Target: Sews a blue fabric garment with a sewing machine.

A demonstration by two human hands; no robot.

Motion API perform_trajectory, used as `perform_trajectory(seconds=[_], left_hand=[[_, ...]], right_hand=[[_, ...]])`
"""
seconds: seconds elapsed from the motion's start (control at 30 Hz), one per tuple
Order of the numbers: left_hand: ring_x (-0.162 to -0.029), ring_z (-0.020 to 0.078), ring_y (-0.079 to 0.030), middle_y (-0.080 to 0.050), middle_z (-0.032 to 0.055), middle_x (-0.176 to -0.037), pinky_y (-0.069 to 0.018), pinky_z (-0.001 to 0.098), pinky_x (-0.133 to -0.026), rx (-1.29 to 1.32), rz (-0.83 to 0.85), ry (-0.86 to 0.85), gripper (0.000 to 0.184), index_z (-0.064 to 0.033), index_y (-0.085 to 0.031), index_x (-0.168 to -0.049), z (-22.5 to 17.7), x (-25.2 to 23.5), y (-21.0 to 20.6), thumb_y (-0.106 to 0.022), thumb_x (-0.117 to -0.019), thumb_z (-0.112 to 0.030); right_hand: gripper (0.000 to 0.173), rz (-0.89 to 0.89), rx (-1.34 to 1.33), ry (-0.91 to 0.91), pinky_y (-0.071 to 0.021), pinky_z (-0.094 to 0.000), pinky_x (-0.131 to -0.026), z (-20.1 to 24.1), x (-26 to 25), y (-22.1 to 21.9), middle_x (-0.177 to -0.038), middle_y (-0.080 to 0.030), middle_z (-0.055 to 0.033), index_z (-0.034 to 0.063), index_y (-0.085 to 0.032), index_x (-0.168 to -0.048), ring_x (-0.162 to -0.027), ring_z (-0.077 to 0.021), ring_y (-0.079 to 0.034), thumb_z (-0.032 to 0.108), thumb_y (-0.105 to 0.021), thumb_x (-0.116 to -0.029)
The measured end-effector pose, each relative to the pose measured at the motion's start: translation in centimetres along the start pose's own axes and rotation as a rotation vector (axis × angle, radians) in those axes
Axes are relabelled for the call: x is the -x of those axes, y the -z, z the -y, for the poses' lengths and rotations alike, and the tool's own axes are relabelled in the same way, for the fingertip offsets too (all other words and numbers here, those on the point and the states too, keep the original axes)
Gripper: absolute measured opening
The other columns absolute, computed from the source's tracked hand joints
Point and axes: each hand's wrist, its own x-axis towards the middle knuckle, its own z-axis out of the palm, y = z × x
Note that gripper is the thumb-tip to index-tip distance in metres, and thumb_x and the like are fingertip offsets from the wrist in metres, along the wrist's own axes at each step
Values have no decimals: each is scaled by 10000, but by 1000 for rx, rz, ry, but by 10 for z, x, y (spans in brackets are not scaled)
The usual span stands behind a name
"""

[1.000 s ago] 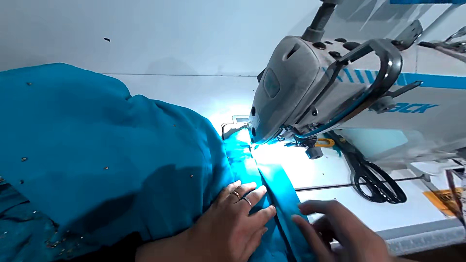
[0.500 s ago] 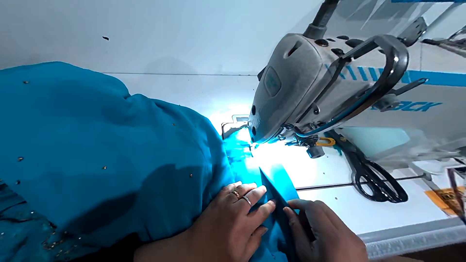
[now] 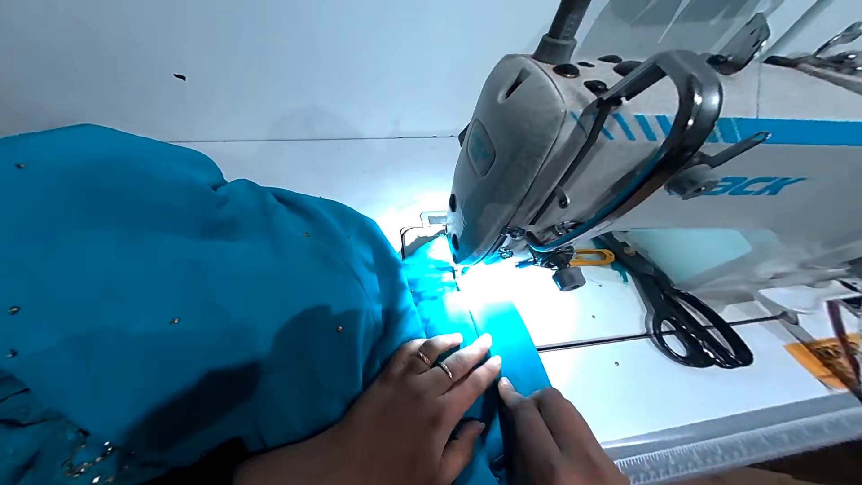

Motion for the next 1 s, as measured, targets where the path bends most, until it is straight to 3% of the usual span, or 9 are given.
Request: perform_trajectory(seconds=[0.37, 0.83, 1.0], left_hand=[[-1433, 244, -437, -487, -28, -1571, -346, 427, -1107, -11, 57, -94, 430, -339, -549, -1445, 17, 9, 4, -343, -1076, -417], [-1411, 239, -462, -521, -38, -1543, -353, 458, -1089, 37, 75, -74, 419, -355, -588, -1413, 37, -7, 8, -388, -1051, -420], [-1409, 237, -471, -528, -54, -1533, -357, 517, -1085, 51, 107, -54, 417, -348, -602, -1394, 47, -17, 9, -390, -1041, -411]], right_hand=[[230, 64, 70, 46, -524, -276, -594, 10, 5, 5, -777, -663, -139, -81, -750, -1073, -654, -232, -644, -13, -611, -903], [209, 31, 64, 62, -535, -292, -582, 7, -16, -5, -791, -660, -146, -81, -751, -1038, -668, -241, -656, -18, -605, -902], [219, 20, 103, 91, -518, -275, -570, 3, -29, -10, -811, -643, -140, -67, -752, -1044, -675, -225, -642, -19, -600, -895]])
